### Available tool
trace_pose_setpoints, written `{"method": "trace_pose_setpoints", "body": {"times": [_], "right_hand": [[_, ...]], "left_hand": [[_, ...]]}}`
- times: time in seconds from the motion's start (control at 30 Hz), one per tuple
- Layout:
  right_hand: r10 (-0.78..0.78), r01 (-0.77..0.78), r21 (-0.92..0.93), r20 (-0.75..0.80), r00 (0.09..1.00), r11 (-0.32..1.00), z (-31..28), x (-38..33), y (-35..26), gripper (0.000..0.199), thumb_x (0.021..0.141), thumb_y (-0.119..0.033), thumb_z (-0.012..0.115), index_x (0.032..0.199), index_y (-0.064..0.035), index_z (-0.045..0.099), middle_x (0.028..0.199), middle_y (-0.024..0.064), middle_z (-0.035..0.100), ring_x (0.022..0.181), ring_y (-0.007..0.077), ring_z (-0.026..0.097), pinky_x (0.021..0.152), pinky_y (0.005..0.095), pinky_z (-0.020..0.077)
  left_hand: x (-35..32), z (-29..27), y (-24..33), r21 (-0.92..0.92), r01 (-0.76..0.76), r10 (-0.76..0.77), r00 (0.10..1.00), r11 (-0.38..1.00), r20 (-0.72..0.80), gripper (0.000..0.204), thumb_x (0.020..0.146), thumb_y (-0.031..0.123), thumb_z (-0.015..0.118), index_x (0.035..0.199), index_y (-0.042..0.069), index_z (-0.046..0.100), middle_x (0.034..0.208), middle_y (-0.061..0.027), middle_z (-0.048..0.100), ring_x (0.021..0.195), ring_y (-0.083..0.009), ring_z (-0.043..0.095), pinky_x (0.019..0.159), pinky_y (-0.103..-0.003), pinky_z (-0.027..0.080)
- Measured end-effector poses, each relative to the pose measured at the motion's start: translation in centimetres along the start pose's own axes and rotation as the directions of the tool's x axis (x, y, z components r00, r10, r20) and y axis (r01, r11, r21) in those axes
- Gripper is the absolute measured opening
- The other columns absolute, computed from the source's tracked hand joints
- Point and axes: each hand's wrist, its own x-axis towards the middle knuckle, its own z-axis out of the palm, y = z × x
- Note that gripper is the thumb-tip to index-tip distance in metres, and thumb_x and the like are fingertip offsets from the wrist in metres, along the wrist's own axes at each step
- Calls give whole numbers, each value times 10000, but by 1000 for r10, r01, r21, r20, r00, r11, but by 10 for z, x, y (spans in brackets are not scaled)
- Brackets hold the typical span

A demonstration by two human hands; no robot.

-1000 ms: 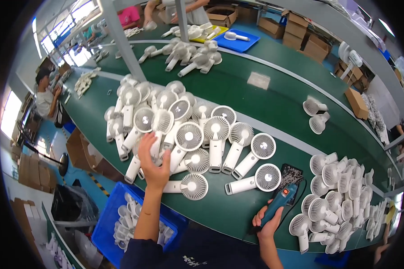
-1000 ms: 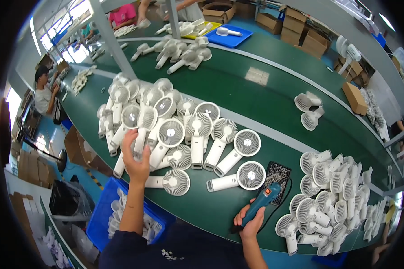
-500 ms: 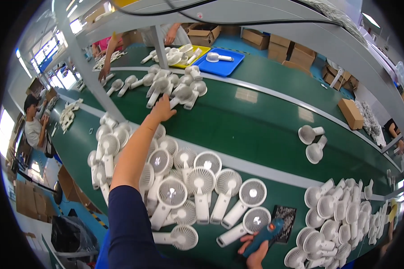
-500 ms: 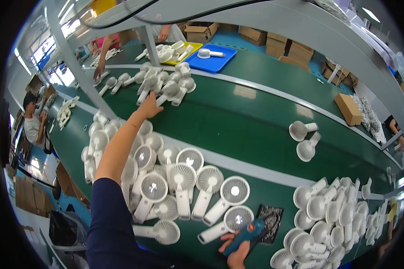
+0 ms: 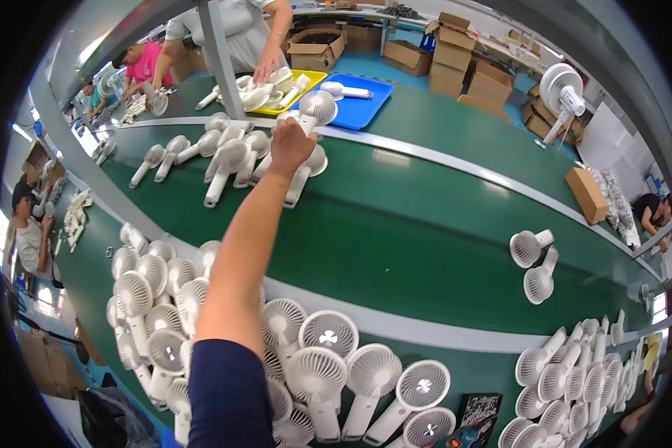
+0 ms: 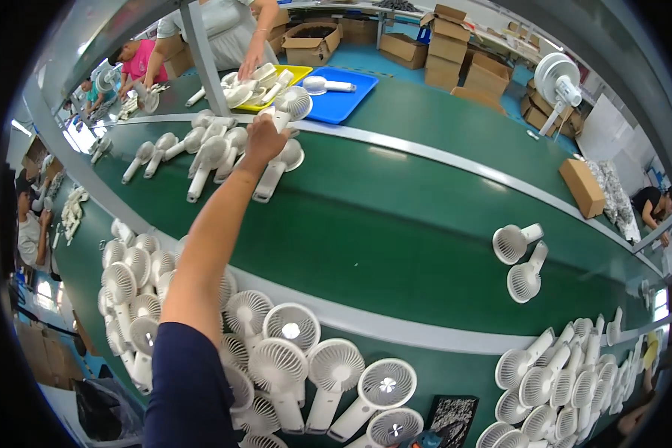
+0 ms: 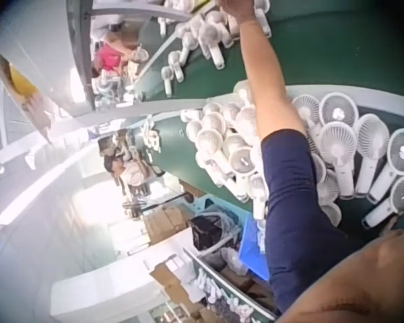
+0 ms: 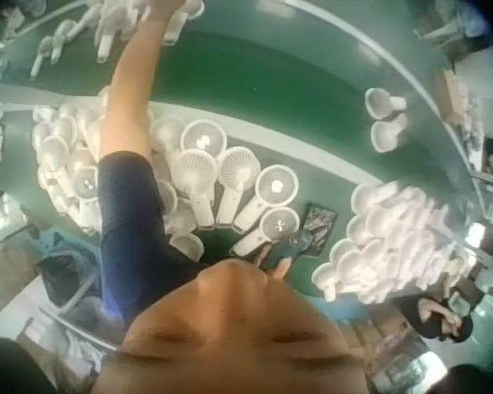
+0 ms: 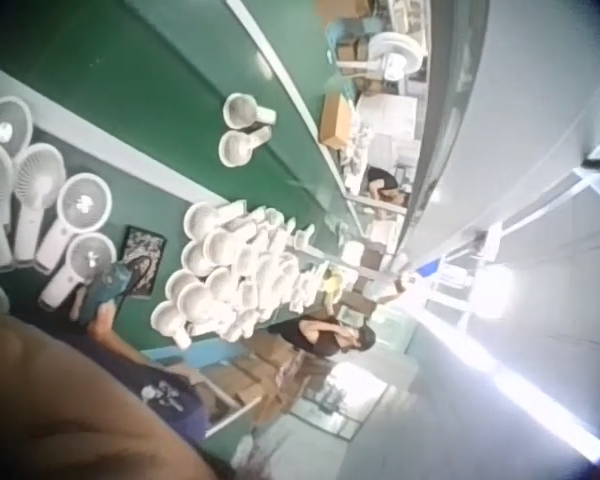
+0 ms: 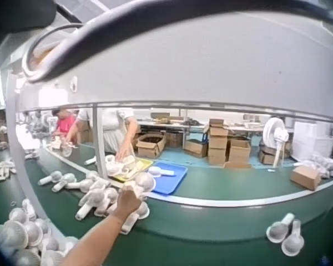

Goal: The person assembles portable fans on a factory production line by securing fan housings with screws using an electric screwdriver.

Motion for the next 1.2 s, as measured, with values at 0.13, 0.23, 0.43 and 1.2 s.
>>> {"method": "trace_pose_setpoints", "body": {"times": [0.13,0.23,0.43,1.2], "right_hand": [[-131,142,-80,136,982,987,-45,18,34,396,955,-326,452,1155,16,461,766,146,543,574,250,505,540,365,442],[-122,133,-153,78,989,979,-57,6,46,412,955,-333,452,1170,19,451,810,151,528,623,255,491,577,365,427],[-81,84,-245,22,996,966,-81,-11,69,445,954,-346,453,1200,24,433,898,162,498,722,265,464,650,366,398],[-25,-157,-564,-301,953,811,-116,-54,127,582,949,-399,457,1315,44,361,1236,203,384,1099,303,359,930,367,285]], "left_hand": [[12,61,22,136,129,-164,941,982,297,470,778,315,651,1140,63,490,1174,-163,571,1166,-329,496,971,-503,367],[11,46,48,276,148,-255,878,950,404,355,841,225,588,1179,141,516,1210,-58,591,1216,-302,467,980,-484,353],[-4,32,70,331,87,-239,858,939,454,327,847,226,567,1168,164,547,1169,-72,612,1195,-286,479,956,-449,389],[-17,-28,18,-5,-89,88,976,996,198,208,741,105,563,935,29,575,975,-222,630,1005,-397,572,860,-473,438]]}}
